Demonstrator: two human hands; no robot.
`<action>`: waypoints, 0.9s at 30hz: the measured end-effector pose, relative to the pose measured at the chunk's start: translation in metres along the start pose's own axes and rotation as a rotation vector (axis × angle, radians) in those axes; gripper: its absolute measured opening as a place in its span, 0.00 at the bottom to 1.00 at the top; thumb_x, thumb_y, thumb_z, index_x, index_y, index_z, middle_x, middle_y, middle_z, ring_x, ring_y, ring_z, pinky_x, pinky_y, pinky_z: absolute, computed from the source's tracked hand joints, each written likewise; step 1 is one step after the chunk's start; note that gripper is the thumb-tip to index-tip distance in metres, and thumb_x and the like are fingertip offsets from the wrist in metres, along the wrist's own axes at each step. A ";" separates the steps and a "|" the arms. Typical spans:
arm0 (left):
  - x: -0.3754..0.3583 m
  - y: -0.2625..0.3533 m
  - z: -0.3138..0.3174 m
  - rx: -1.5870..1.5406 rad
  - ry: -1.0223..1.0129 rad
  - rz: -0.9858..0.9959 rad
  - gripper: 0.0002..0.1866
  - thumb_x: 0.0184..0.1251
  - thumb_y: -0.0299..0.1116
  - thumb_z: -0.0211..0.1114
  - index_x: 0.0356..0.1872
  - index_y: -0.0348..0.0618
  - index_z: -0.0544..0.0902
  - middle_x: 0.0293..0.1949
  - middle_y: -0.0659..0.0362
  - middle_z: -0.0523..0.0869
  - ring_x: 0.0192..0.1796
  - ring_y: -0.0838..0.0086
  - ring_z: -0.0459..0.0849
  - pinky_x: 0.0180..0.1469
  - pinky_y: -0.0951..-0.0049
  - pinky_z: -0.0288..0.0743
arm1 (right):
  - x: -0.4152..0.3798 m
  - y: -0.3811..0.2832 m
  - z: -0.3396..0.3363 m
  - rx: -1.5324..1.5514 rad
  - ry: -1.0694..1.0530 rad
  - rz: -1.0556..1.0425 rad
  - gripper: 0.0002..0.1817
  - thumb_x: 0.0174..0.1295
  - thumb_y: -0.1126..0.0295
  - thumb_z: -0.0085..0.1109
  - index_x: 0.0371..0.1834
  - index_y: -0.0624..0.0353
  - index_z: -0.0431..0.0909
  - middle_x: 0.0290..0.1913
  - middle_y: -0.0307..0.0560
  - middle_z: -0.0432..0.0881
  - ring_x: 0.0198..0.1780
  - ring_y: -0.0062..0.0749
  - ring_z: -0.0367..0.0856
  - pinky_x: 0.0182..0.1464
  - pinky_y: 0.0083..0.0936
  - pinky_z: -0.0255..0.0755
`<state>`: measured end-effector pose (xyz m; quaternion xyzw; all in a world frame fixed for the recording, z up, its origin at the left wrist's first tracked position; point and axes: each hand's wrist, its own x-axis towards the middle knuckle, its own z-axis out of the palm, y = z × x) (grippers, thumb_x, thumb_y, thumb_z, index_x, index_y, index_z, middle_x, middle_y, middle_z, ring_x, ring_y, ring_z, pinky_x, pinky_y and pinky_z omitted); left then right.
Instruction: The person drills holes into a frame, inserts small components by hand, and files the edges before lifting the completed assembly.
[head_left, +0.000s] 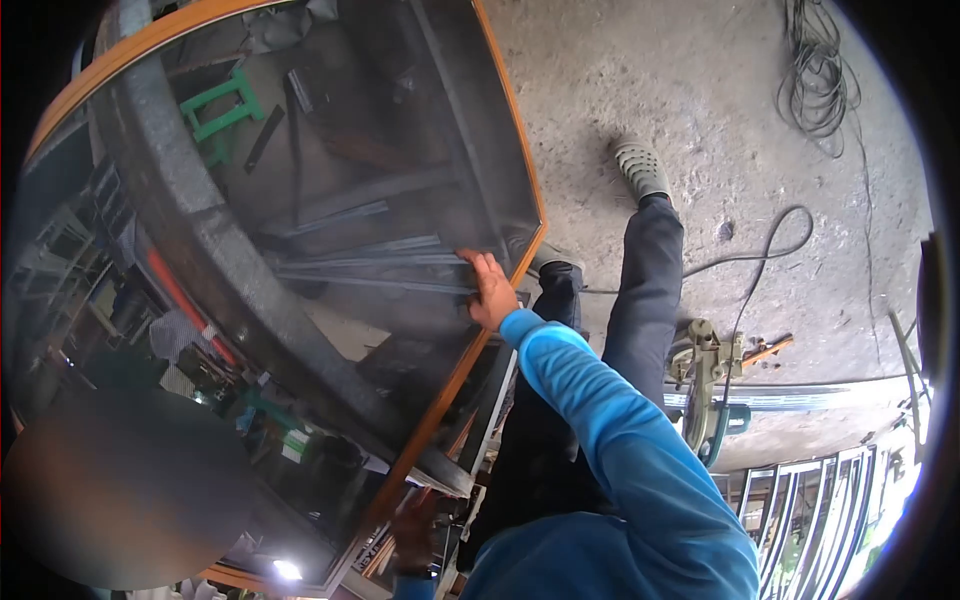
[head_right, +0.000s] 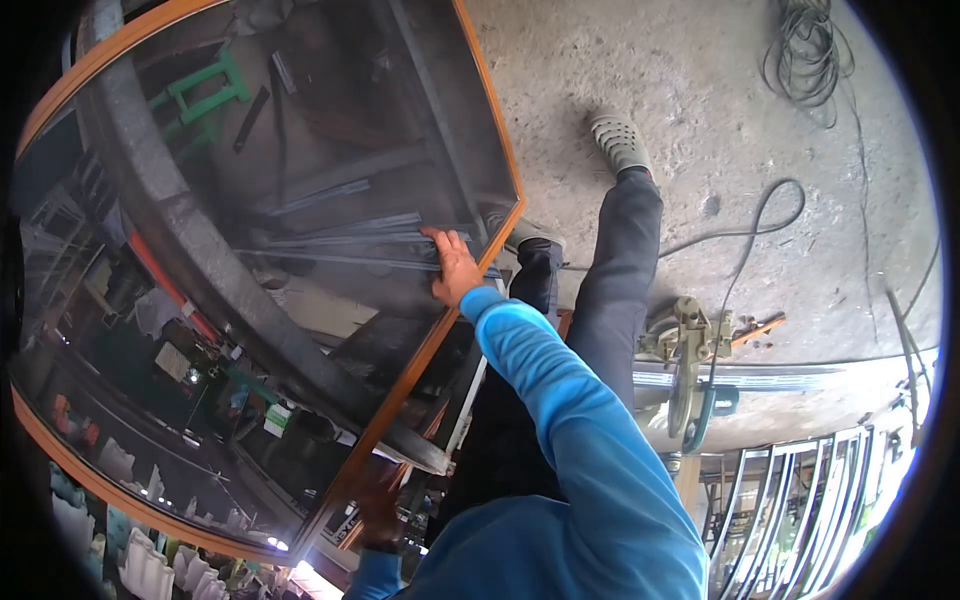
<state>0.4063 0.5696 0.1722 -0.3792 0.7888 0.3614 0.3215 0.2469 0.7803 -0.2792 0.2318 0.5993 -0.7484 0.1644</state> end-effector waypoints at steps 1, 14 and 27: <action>0.018 0.001 0.029 0.018 -0.105 -0.072 0.29 0.83 0.41 0.66 0.77 0.43 0.71 0.73 0.51 0.81 0.77 0.60 0.78 0.78 0.52 0.75 | 0.003 0.003 -0.001 0.013 0.003 0.017 0.46 0.51 0.88 0.63 0.78 0.50 0.68 0.66 0.59 0.74 0.73 0.65 0.73 0.75 0.47 0.71; 0.407 -0.067 0.168 -0.798 -0.425 0.087 0.34 0.89 0.52 0.48 0.86 0.46 0.62 0.82 0.46 0.71 0.83 0.55 0.69 0.85 0.44 0.58 | 0.009 0.041 0.006 0.197 0.206 -0.009 0.44 0.58 0.47 0.85 0.72 0.59 0.76 0.74 0.61 0.72 0.75 0.61 0.71 0.76 0.50 0.70; 0.459 0.044 0.238 -0.672 -0.792 0.219 0.44 0.87 0.60 0.50 0.89 0.36 0.54 0.87 0.46 0.60 0.89 0.51 0.53 0.90 0.44 0.45 | 0.015 0.034 0.003 0.215 0.112 0.006 0.56 0.48 0.54 0.91 0.81 0.52 0.69 0.74 0.59 0.69 0.75 0.61 0.68 0.78 0.52 0.67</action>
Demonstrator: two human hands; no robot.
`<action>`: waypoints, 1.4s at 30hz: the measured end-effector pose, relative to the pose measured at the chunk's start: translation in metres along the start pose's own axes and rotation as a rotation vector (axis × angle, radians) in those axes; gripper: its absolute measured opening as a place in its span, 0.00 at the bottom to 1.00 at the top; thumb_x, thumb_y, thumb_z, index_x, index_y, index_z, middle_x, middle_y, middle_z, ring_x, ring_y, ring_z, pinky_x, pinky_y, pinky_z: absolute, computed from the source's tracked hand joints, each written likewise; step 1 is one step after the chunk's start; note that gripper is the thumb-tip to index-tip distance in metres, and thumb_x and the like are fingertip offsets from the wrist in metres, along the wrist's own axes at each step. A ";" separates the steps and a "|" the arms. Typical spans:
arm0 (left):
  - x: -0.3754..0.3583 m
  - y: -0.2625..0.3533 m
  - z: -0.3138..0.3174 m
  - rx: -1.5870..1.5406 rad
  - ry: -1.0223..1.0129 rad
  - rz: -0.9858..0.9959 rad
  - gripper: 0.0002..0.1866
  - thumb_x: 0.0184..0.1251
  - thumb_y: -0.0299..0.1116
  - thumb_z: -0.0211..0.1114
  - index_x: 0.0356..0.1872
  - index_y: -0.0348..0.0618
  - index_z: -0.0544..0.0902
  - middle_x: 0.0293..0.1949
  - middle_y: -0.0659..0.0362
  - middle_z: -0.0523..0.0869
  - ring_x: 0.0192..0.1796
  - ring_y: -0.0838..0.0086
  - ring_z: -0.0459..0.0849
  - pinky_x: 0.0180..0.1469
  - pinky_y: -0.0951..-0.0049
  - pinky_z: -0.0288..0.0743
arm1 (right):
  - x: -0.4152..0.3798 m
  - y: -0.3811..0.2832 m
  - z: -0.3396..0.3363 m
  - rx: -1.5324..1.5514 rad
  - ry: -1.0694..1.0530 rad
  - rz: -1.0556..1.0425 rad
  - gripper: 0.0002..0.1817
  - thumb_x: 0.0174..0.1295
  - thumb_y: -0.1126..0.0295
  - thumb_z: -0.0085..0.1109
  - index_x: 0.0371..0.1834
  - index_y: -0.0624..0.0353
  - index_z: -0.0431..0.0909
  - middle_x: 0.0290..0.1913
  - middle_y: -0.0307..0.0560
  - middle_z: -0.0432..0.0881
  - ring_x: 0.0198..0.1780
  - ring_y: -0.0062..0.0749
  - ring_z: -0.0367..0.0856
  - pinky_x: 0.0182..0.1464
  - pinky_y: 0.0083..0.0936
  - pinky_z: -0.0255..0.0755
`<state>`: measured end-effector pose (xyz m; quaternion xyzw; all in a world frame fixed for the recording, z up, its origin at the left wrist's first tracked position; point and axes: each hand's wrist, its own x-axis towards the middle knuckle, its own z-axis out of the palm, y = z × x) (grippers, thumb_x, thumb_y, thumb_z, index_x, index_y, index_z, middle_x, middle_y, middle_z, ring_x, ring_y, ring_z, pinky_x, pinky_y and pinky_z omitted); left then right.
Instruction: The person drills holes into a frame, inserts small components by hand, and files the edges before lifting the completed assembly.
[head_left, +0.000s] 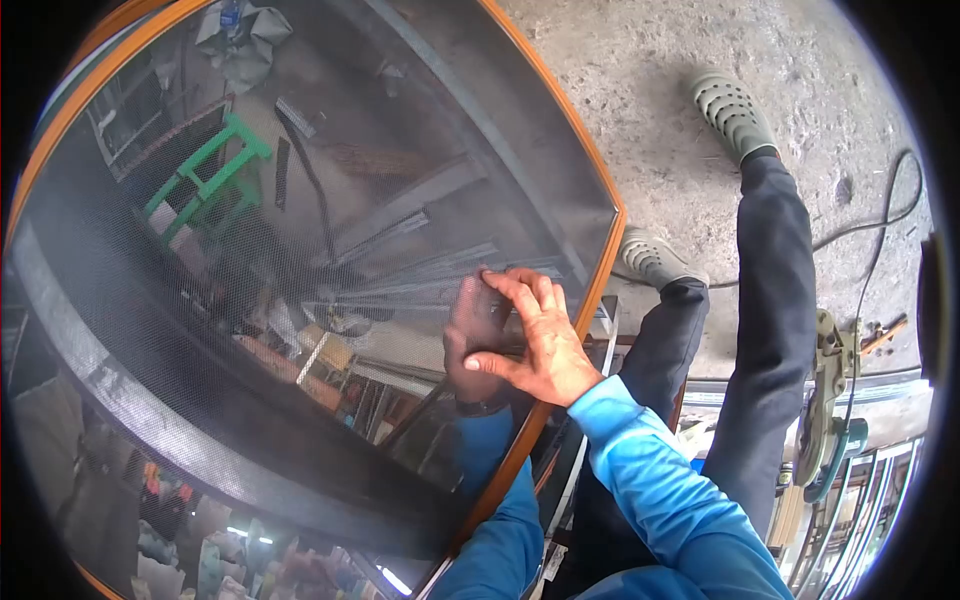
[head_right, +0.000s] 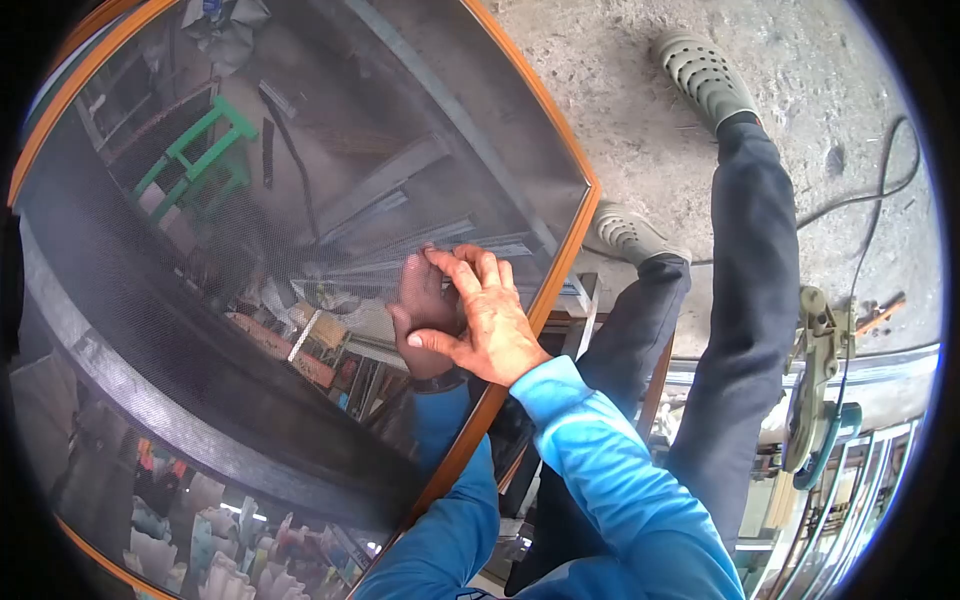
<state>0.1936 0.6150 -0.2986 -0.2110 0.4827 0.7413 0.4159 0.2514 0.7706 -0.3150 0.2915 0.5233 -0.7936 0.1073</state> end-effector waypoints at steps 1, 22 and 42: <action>-0.003 -0.002 -0.004 0.070 -0.001 0.016 0.44 0.87 0.59 0.50 0.88 0.35 0.54 0.87 0.46 0.60 0.89 0.52 0.54 0.90 0.45 0.45 | 0.000 0.001 0.000 0.009 0.002 -0.005 0.56 0.48 0.55 0.91 0.81 0.51 0.69 0.74 0.59 0.69 0.75 0.61 0.68 0.77 0.53 0.68; -0.003 -0.003 -0.016 0.050 -0.091 0.104 0.33 0.86 0.54 0.51 0.83 0.47 0.65 0.83 0.51 0.65 0.86 0.55 0.58 0.88 0.45 0.49 | 0.007 0.000 0.002 0.036 -0.035 0.032 0.53 0.46 0.56 0.92 0.79 0.46 0.74 0.72 0.61 0.67 0.74 0.63 0.67 0.76 0.55 0.69; -0.007 -0.012 -0.041 -0.048 -0.090 0.062 0.36 0.86 0.53 0.51 0.83 0.38 0.64 0.82 0.50 0.68 0.86 0.57 0.60 0.89 0.51 0.51 | 0.005 0.001 0.001 0.037 -0.023 0.027 0.54 0.45 0.54 0.93 0.80 0.45 0.74 0.72 0.62 0.67 0.74 0.62 0.67 0.77 0.54 0.67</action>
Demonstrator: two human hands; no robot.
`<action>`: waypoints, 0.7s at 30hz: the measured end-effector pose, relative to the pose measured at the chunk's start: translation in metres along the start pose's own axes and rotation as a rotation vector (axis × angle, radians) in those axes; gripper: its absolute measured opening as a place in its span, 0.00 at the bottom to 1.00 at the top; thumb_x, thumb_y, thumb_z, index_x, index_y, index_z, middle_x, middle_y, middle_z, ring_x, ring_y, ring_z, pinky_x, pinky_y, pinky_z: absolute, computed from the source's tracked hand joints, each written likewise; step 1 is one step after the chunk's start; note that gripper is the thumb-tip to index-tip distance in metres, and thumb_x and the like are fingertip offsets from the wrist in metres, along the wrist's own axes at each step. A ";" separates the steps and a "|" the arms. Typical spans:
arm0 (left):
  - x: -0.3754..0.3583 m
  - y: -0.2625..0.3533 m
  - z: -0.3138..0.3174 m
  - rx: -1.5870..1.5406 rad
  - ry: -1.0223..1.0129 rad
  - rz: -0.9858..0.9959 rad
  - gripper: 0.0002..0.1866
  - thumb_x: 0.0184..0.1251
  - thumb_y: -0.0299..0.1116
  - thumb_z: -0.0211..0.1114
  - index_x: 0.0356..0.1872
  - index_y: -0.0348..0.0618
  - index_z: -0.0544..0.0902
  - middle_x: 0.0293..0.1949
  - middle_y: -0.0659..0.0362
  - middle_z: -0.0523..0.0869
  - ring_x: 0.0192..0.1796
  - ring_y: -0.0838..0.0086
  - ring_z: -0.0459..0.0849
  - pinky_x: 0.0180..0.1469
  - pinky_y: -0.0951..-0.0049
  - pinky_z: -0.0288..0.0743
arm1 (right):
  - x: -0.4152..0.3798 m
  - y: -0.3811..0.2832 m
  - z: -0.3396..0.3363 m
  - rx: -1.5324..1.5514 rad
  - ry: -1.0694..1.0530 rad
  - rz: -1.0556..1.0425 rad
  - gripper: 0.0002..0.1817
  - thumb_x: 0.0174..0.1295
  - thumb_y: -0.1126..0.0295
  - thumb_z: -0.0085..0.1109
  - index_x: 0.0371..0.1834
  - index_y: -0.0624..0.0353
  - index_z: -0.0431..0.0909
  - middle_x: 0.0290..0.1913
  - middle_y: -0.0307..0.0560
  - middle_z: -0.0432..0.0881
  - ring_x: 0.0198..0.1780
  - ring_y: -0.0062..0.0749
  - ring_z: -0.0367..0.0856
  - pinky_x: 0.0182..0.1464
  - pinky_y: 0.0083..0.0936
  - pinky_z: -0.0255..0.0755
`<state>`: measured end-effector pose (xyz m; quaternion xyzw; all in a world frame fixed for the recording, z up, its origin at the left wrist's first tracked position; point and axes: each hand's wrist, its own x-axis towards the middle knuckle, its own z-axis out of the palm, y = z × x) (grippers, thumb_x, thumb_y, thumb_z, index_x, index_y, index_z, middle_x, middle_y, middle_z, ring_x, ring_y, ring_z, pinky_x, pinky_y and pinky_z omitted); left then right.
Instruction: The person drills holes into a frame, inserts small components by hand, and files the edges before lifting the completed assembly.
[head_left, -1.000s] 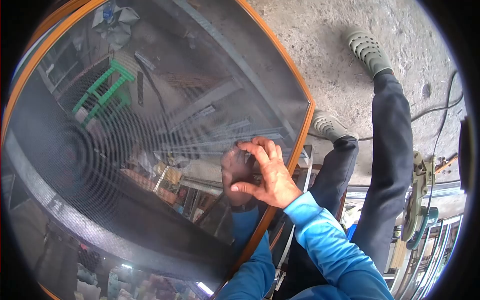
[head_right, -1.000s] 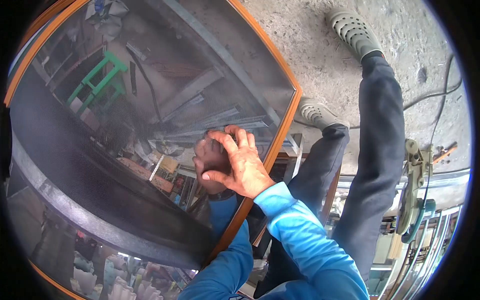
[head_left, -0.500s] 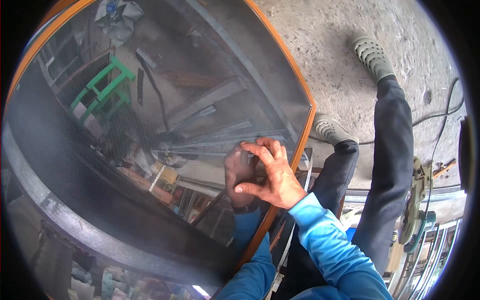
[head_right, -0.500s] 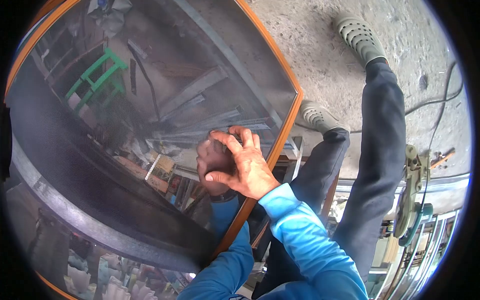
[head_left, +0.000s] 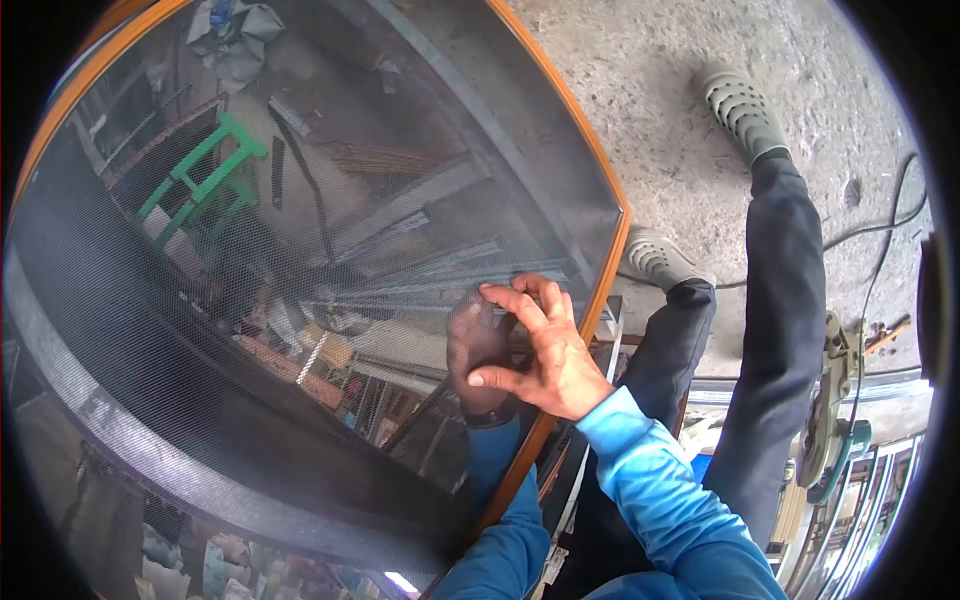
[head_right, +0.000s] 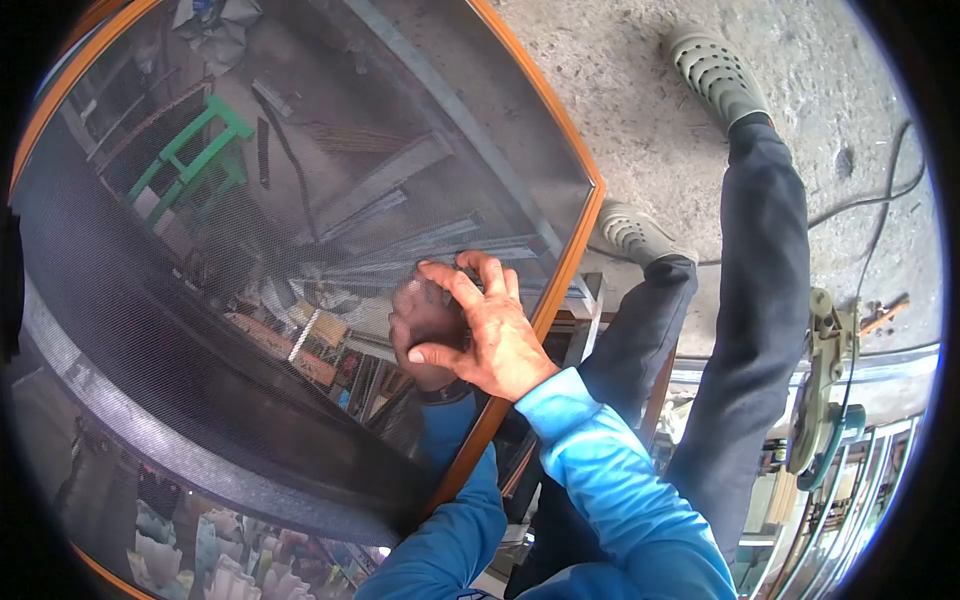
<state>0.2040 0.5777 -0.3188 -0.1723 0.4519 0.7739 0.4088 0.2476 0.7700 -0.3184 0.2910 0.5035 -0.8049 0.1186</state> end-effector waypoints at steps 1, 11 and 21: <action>0.008 0.005 0.020 0.003 -0.069 0.036 0.36 0.87 0.53 0.50 0.83 0.38 0.64 0.82 0.50 0.67 0.86 0.57 0.60 0.89 0.51 0.51 | 0.000 -0.001 0.000 -0.005 -0.004 0.006 0.54 0.45 0.54 0.93 0.80 0.45 0.74 0.72 0.62 0.67 0.74 0.62 0.67 0.77 0.54 0.67; -0.008 0.006 0.012 0.006 0.093 0.004 0.37 0.87 0.54 0.48 0.85 0.40 0.62 0.85 0.49 0.64 0.87 0.53 0.59 0.89 0.46 0.49 | -0.008 0.000 0.007 -0.035 -0.019 -0.003 0.53 0.52 0.56 0.89 0.84 0.43 0.71 0.78 0.66 0.63 0.76 0.67 0.65 0.77 0.57 0.68; 0.001 0.012 0.019 0.061 0.118 -0.060 0.42 0.85 0.57 0.54 0.86 0.37 0.58 0.83 0.44 0.67 0.83 0.47 0.68 0.84 0.42 0.61 | -0.013 -0.001 0.010 -0.054 0.000 -0.064 0.45 0.59 0.57 0.85 0.82 0.41 0.75 0.81 0.69 0.62 0.78 0.71 0.65 0.77 0.57 0.71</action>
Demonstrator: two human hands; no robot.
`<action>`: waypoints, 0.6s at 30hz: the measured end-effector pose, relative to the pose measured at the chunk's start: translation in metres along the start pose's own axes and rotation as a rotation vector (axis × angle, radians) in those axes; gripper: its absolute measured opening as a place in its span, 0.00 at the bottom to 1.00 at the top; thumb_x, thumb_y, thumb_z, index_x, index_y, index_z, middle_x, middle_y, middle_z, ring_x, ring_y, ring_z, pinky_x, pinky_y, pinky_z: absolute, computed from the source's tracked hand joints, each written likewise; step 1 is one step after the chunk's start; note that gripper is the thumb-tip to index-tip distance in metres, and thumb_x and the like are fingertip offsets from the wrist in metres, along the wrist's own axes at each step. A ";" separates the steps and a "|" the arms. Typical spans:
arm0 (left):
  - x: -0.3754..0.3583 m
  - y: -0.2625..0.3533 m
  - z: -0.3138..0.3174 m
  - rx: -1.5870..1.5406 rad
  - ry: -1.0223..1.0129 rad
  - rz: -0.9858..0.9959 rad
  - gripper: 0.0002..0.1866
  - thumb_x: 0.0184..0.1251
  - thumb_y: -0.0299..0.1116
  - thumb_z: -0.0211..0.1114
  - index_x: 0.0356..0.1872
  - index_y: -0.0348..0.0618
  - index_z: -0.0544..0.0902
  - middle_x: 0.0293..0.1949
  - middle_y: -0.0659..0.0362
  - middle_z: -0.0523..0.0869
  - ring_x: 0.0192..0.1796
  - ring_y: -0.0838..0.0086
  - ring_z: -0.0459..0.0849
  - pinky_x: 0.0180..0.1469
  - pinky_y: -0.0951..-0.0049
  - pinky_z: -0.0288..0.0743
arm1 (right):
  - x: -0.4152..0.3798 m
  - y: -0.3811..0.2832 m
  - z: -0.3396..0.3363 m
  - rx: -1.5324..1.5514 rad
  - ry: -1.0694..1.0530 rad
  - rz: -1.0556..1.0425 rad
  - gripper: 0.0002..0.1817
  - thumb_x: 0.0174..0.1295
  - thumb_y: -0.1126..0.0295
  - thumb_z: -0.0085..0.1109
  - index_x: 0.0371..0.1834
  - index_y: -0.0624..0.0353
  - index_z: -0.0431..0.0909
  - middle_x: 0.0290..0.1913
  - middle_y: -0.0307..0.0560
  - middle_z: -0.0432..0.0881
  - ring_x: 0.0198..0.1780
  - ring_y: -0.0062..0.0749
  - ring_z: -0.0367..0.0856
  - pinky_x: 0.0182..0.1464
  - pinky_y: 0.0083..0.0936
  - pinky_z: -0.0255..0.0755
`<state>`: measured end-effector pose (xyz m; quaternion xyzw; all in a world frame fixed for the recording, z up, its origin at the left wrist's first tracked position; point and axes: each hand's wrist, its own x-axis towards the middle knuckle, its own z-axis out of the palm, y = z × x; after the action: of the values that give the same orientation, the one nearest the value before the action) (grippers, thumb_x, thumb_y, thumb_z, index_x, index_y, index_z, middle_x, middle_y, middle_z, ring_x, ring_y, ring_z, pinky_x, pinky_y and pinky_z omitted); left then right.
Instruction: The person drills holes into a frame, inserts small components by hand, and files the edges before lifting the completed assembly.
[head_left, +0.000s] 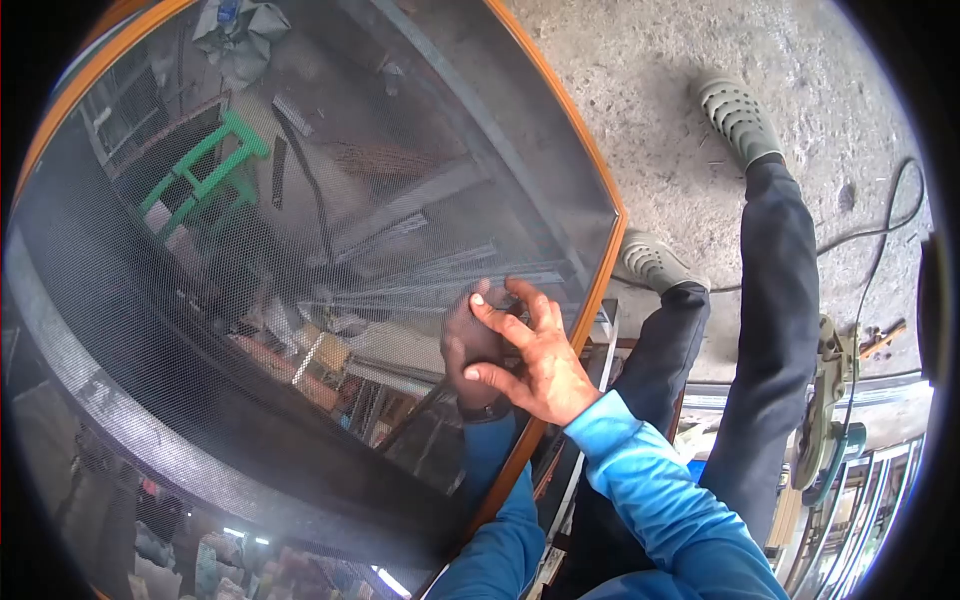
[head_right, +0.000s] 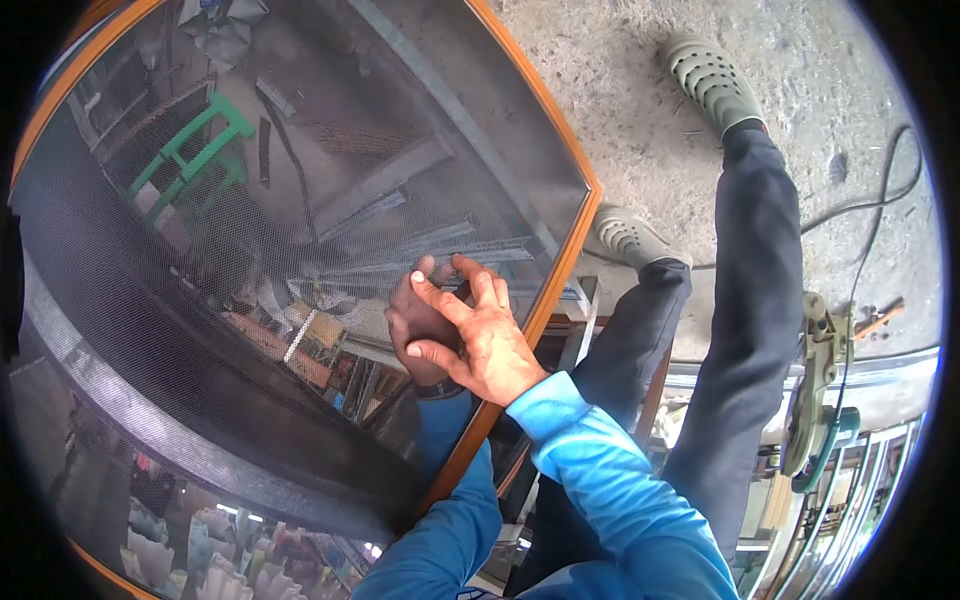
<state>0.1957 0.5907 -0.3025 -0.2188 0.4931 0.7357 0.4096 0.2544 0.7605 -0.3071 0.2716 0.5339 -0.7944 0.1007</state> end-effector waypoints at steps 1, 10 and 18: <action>0.000 0.000 0.002 0.024 0.027 -0.010 0.43 0.84 0.58 0.56 0.86 0.37 0.59 0.82 0.44 0.68 0.82 0.46 0.69 0.84 0.42 0.62 | -0.001 0.000 0.001 0.010 0.007 0.001 0.44 0.60 0.57 0.84 0.81 0.41 0.76 0.81 0.70 0.62 0.78 0.72 0.66 0.77 0.58 0.71; -0.004 -0.024 0.006 -0.223 0.060 0.130 0.40 0.86 0.58 0.56 0.86 0.45 0.62 0.82 0.48 0.68 0.85 0.54 0.65 0.86 0.44 0.58 | 0.001 -0.008 -0.003 -0.023 -0.052 0.036 0.48 0.62 0.56 0.83 0.86 0.41 0.69 0.81 0.71 0.63 0.78 0.73 0.66 0.77 0.56 0.71; -0.003 -0.011 0.003 0.384 0.159 -0.053 0.40 0.87 0.55 0.51 0.86 0.35 0.60 0.82 0.48 0.68 0.84 0.55 0.66 0.85 0.48 0.60 | 0.005 -0.014 -0.010 -0.176 -0.092 -0.039 0.45 0.64 0.53 0.82 0.84 0.47 0.71 0.81 0.71 0.65 0.78 0.71 0.70 0.75 0.54 0.75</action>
<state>0.2068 0.5942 -0.3057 -0.2070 0.6490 0.5976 0.4229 0.2472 0.7759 -0.3013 0.2144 0.6015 -0.7579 0.1332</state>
